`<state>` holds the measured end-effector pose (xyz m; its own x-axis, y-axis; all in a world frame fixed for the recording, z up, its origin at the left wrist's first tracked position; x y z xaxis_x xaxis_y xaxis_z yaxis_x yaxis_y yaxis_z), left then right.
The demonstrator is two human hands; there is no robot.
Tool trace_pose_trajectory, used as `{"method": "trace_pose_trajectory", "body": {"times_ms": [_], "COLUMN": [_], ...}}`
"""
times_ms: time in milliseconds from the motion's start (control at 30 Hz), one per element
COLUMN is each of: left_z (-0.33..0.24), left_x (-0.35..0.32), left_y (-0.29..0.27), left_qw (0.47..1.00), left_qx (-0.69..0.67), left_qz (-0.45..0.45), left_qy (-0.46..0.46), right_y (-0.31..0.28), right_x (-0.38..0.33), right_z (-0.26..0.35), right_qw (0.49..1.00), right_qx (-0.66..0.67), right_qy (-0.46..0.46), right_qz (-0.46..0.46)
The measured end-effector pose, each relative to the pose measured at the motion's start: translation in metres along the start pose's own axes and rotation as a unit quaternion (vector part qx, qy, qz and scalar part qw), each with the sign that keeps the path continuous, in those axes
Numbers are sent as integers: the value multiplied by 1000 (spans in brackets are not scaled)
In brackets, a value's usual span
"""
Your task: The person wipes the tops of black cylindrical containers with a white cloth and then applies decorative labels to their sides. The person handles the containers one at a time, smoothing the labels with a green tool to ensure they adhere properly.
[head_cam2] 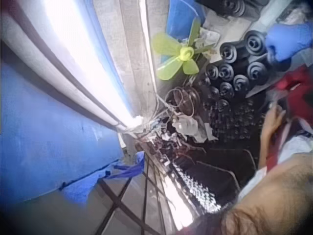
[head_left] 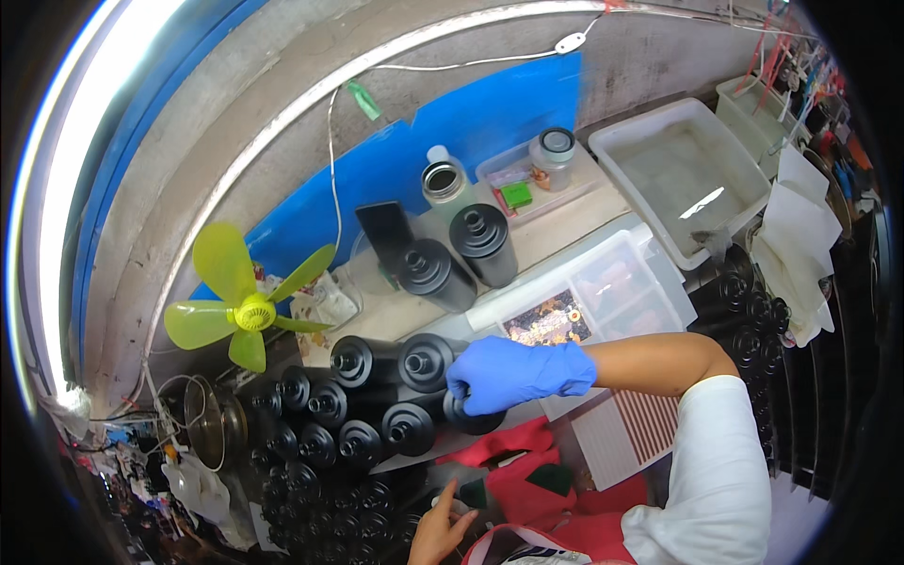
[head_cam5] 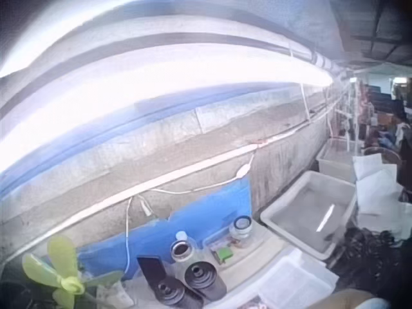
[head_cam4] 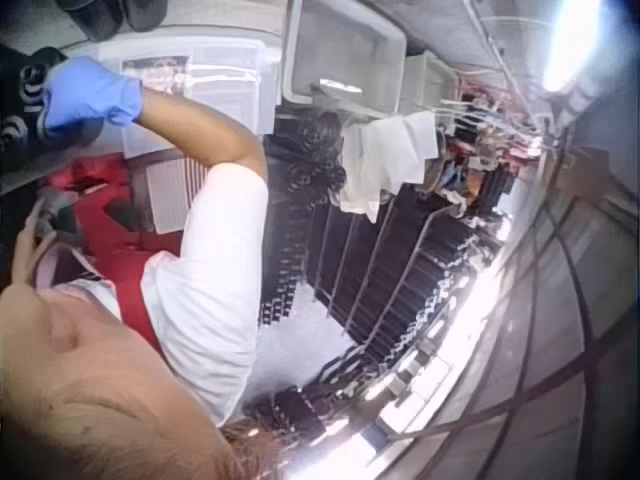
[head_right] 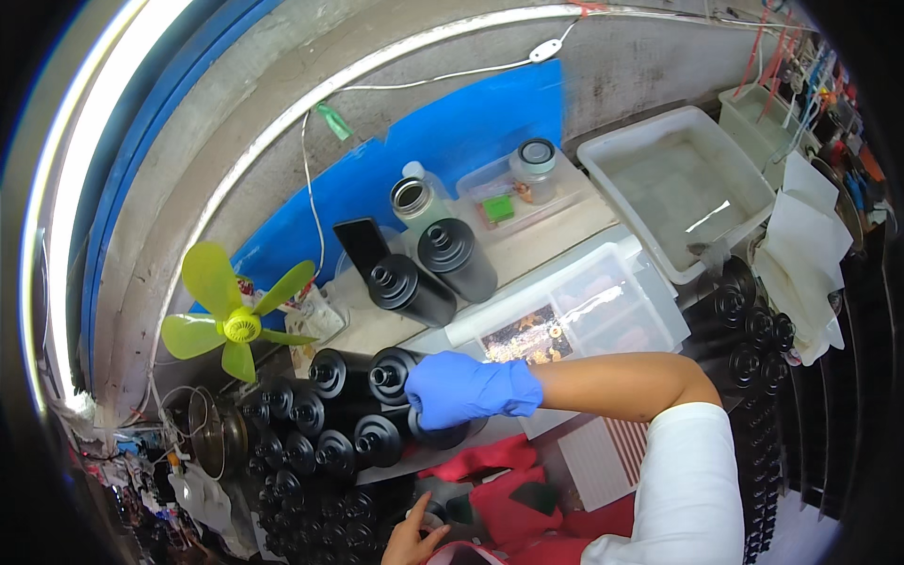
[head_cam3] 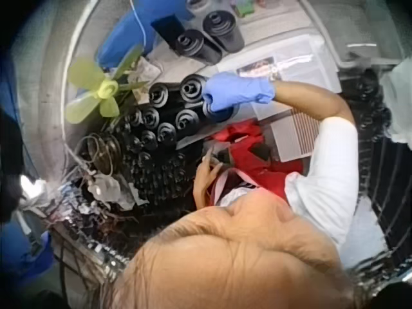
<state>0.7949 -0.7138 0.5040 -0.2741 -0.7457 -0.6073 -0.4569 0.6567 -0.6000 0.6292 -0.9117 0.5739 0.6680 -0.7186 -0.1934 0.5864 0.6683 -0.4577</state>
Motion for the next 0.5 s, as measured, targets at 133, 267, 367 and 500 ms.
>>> {"method": "trace_pose_trajectory", "body": {"times_ms": [133, 267, 367, 500], "left_z": [4, 11, 13, 22], "left_x": [0, -7, -5, -7], "left_y": [-3, -4, -2, 6], "left_qw": [1000, 1000, 999, 999], "left_qx": [16, 3, 18, 20], "left_qz": [-17, -29, -34, -42], "left_qy": [4, -5, 1, -17], "right_y": [-18, -139, -225, -221], "right_x": [-11, -20, -29, 24], "right_z": [1, -87, -173, -227], "right_qw": [994, 984, 855, 817], "right_qx": [72, 44, -182, -237], "right_qy": [31, 91, 184, 196], "right_qz": [74, -144, -450, -488]}}
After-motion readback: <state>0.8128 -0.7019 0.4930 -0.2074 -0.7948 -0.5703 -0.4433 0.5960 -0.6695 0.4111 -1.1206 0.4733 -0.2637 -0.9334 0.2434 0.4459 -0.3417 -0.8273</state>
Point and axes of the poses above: each hand's wrist, its own x-axis towards the middle knuckle, its own y-axis out of the palm, z = x × y, the point moved 10 cm from there along x, towards the middle knuckle, and after that the axes turned 8 degrees about x, right-handed, at the moved point
